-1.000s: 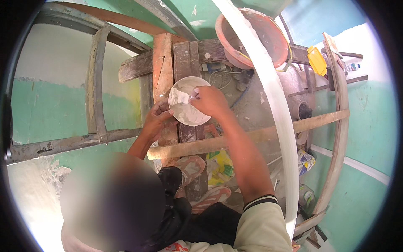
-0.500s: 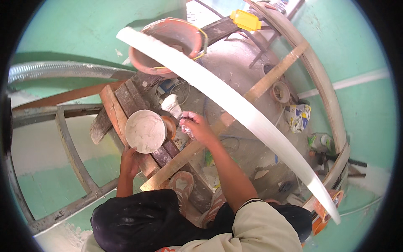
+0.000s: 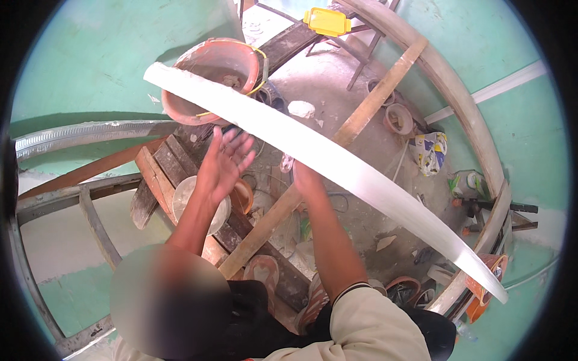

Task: The person mixes a white paste in a bowl using a putty knife, then applies the paste to a long white curved strip. The person repeatedly scoops paste and spreads it along the strip's surface.

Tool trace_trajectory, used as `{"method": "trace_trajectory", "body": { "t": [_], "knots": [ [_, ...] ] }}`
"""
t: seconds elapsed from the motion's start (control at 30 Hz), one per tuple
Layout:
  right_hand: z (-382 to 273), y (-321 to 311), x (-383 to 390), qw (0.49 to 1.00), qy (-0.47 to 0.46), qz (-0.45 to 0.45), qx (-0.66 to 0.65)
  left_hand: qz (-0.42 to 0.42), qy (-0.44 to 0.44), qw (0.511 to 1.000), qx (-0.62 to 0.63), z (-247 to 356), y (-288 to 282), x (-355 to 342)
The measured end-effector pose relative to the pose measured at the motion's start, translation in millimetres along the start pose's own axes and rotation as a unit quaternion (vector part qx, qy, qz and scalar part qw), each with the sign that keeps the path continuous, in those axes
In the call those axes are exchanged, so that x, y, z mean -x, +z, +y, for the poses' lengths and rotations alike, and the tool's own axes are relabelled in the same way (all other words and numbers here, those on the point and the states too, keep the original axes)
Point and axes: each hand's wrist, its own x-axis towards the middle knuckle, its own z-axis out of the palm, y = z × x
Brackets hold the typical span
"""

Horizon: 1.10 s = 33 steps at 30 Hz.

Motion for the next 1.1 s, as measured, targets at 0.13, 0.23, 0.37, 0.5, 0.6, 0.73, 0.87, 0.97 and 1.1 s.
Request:
{"method": "trace_trajectory", "body": {
  "t": [0.13, 0.23, 0.37, 0.5, 0.6, 0.73, 0.87, 0.97, 1.1],
  "knots": [
    [-19.2, -5.8, -15.4, 0.996, -0.062, -0.062, 0.000, -0.028, 0.024, 0.998, -0.044, 6.2, 26.0, -39.3],
    [-40.6, 11.1, -23.9, 0.993, -0.047, -0.097, 0.055, -0.014, 0.037, 0.997, -0.059, 3.7, 23.6, -45.9],
    [-38.7, 11.8, -48.8, 0.987, -0.022, -0.155, 0.043, -0.006, 0.034, 0.999, -0.037, -0.4, 24.0, -43.7],
    [-21.7, -3.3, -64.2, 0.972, -0.065, -0.168, 0.153, -0.008, 0.029, 0.999, -0.012, -1.0, 23.6, -41.3],
    [-18.9, -10.8, -60.5, 0.981, -0.039, -0.173, 0.085, -0.011, 0.040, 0.999, -0.009, 1.8, 23.7, -35.7],
    [-23.9, -27.6, -45.7, 0.969, -0.104, -0.171, 0.145, -0.029, 0.054, 0.998, 0.003, 1.5, 22.9, -32.9],
    [-44.9, -33.2, -22.3, 0.970, -0.139, -0.132, 0.148, -0.047, 0.066, 0.997, 0.008, 7.8, 28.4, -27.3],
    [-65.3, -30.6, -4.5, 0.980, -0.140, -0.099, 0.106, -0.055, 0.077, 0.995, 0.017, 10.6, 30.3, -26.6],
    [-72.2, -55.5, 2.1, 0.985, -0.056, -0.075, -0.146, -0.061, 0.081, 0.994, 0.028, 12.0, 34.8, -24.5]
  ]
}}
